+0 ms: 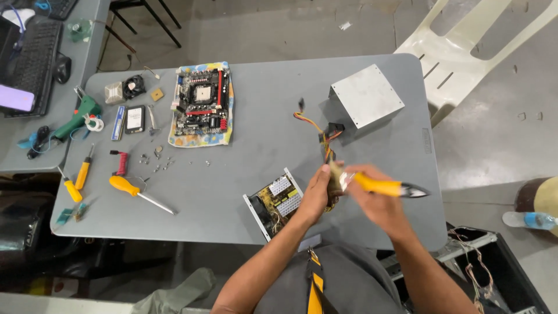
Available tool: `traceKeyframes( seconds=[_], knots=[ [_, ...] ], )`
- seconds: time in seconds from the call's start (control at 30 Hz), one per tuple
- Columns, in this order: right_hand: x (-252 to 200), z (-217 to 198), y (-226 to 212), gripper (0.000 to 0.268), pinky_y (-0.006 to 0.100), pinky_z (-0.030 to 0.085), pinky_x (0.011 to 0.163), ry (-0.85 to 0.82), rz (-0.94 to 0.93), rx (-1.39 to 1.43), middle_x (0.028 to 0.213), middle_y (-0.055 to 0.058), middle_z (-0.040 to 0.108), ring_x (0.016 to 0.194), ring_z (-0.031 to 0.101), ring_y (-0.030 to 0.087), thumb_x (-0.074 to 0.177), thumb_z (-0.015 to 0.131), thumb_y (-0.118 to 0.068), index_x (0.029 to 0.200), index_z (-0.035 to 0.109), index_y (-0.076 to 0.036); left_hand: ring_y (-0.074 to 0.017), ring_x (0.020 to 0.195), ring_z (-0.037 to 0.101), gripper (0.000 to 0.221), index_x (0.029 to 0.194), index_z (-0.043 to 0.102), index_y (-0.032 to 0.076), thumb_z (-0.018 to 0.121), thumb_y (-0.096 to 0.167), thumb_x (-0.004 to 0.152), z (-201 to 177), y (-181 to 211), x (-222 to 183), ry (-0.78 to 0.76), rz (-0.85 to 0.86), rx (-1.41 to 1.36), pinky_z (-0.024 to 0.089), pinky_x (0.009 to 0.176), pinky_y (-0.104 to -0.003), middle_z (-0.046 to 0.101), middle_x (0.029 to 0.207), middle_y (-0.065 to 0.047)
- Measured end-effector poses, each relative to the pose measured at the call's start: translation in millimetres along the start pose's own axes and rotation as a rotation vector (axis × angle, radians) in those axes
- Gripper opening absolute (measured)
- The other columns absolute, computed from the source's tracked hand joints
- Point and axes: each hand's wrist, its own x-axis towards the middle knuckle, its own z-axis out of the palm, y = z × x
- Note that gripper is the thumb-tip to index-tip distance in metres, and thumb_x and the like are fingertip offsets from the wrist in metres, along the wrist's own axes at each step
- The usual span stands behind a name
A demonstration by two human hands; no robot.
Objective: Cleaning the internal components and wires of a computer power supply with a brush and then fitting the metal cover back onto the unit.
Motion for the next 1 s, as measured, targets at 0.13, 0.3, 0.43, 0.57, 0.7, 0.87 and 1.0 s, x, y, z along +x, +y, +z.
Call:
traceKeyframes(
  seconds=[0.13,0.3,0.43,0.57,0.7,0.87,1.0],
  knots=[
    [-3.9,-9.1,-5.5,0.02,0.031,0.055,0.059,-0.171,0.19,0.071,0.061,0.012,0.07,0.058,0.065,0.017,0.082,0.071,-0.006,0.099,0.08,-0.001,-0.0401,0.109,0.067,0.059,0.145,0.053,0.004,0.024,0.045,0.113,-7.6,-5.8,7.2,-0.059,-0.043,0.061,0.056,0.092,-0.054,0.065,0.123,-0.029],
    [0.1,-5.9,-45.5,0.018,0.035,0.053,0.059,-0.254,0.229,0.091,0.062,0.013,0.068,0.061,0.057,0.017,0.081,0.075,-0.007,0.098,0.076,-0.001,-0.0385,0.107,0.067,0.056,0.147,0.052,0.002,0.031,0.042,0.113,-12.3,-19.9,12.7,-0.037,0.005,0.003,0.057,0.093,-0.05,0.067,0.121,-0.027],
    [-1.2,-13.2,-8.1,0.019,0.029,0.047,0.056,-0.103,0.231,0.14,0.063,0.011,0.064,0.06,0.055,0.013,0.092,0.067,-0.01,0.107,0.078,-0.005,-0.0349,0.105,0.066,0.055,0.143,0.059,0.008,0.039,0.046,0.111,-22.7,-26.0,17.2,-0.028,0.013,0.125,0.058,0.092,-0.05,0.065,0.12,-0.027],
    [-8.7,-6.3,-6.8,0.018,0.031,0.052,0.058,-0.15,0.137,0.13,0.066,0.012,0.067,0.062,0.058,0.015,0.086,0.071,-0.007,0.102,0.08,-0.006,-0.0328,0.102,0.068,0.05,0.148,0.053,0.005,0.033,0.033,0.113,-16.2,-12.5,14.5,-0.058,0.067,0.063,0.057,0.093,-0.048,0.07,0.115,-0.025],
    [-11.9,-11.3,-2.4,0.018,0.027,0.051,0.061,0.023,0.049,0.135,0.08,0.01,0.067,0.067,0.057,0.011,0.097,0.066,-0.014,0.11,0.075,-0.007,-0.027,0.096,0.07,0.051,0.152,0.049,0.004,0.042,0.034,0.111,-8.4,-4.4,4.8,-0.047,0.044,-0.07,0.062,0.088,-0.042,0.069,0.112,-0.022],
    [-17.3,-4.3,-6.3,0.012,0.035,0.056,0.065,-0.158,-0.407,-0.251,0.082,0.012,0.066,0.073,0.063,0.022,0.09,0.07,-0.006,0.101,0.075,-0.005,-0.0302,0.103,0.069,0.052,0.156,0.038,0.008,0.034,0.034,0.112,1.8,37.1,-15.4,-0.057,0.018,0.005,0.06,0.088,-0.042,0.068,0.119,-0.024],
    [-7.5,-19.4,-21.3,0.023,0.029,0.051,0.064,0.099,0.056,0.041,0.076,0.009,0.065,0.067,0.058,0.013,0.098,0.068,-0.018,0.118,0.075,-0.009,-0.0402,0.106,0.07,0.048,0.153,0.04,0.006,0.038,0.032,0.113,-3.4,4.0,-1.6,-0.069,-0.01,-0.121,0.063,0.079,-0.044,0.066,0.125,-0.028]
  ],
)
